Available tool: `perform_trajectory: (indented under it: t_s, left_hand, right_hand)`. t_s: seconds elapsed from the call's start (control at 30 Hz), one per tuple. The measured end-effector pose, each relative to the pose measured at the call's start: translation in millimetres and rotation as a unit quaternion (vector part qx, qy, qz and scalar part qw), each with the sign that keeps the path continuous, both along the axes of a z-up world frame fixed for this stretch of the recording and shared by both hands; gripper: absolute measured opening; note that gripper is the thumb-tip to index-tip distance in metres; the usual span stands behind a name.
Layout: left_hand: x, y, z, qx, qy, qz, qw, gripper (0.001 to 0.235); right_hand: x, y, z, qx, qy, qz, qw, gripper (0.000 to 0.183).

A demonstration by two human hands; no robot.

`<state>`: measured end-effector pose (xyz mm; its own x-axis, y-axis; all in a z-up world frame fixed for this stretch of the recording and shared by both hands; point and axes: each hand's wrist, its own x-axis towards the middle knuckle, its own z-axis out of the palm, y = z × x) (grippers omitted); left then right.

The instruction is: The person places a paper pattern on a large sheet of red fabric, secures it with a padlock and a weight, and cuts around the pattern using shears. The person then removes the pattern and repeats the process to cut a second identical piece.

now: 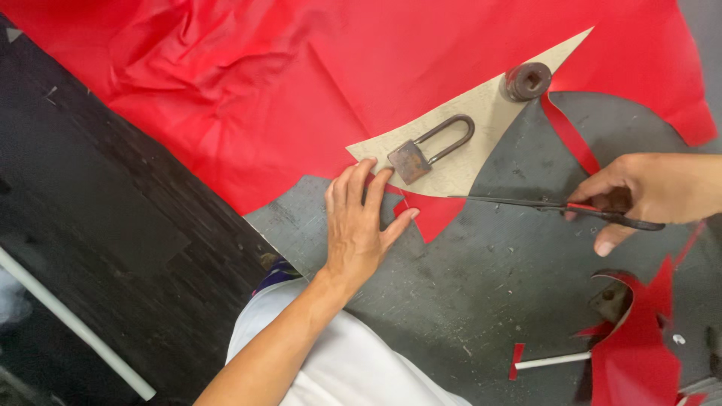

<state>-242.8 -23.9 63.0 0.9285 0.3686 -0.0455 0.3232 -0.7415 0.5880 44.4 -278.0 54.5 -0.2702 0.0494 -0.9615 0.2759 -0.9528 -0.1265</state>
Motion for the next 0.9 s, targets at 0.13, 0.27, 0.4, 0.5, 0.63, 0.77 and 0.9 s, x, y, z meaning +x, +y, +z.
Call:
perform_trajectory:
  t_s: [0.13,0.27,0.4,0.5,0.63,0.77,0.9]
  left_hand:
    - [1,1,2,0.003,-0.001,-0.004,1.0,0.07]
    - [2,2,2,-0.001,0.003,-0.003,1.0,0.07]
    - [1,0,1,0.001,0.002,-0.003,1.0,0.07]
    - [0,3,0,0.002,0.0,-0.003,1.0,0.07]
    - [-1,1,0,0.004,0.001,-0.002,1.0,0.07]
    - [0,2,-1,0.002,-0.001,-0.001,1.0,0.069]
    - [-2,0,-3,0.002,0.008,-0.008,1.0,0.07]
  right_hand:
    - [2,9,1,-0.004,0.005,0.027,1.0,0.068]
    - [1,11,1,-0.004,0.007,0.034,0.999,0.064]
    - [2,8,0,-0.011,-0.015,0.067,0.998,0.065]
    - [-1,5,-5,-0.009,0.006,-0.015,1.0,0.063]
    - [-3,0,-4,-0.004,-0.019,0.032,0.999,0.059]
    - [-6,4,-4,0.026,-0.068,0.117,0.99,0.06]
    - [-17,1,-6,0.106,-0.047,0.029,0.993,0.065]
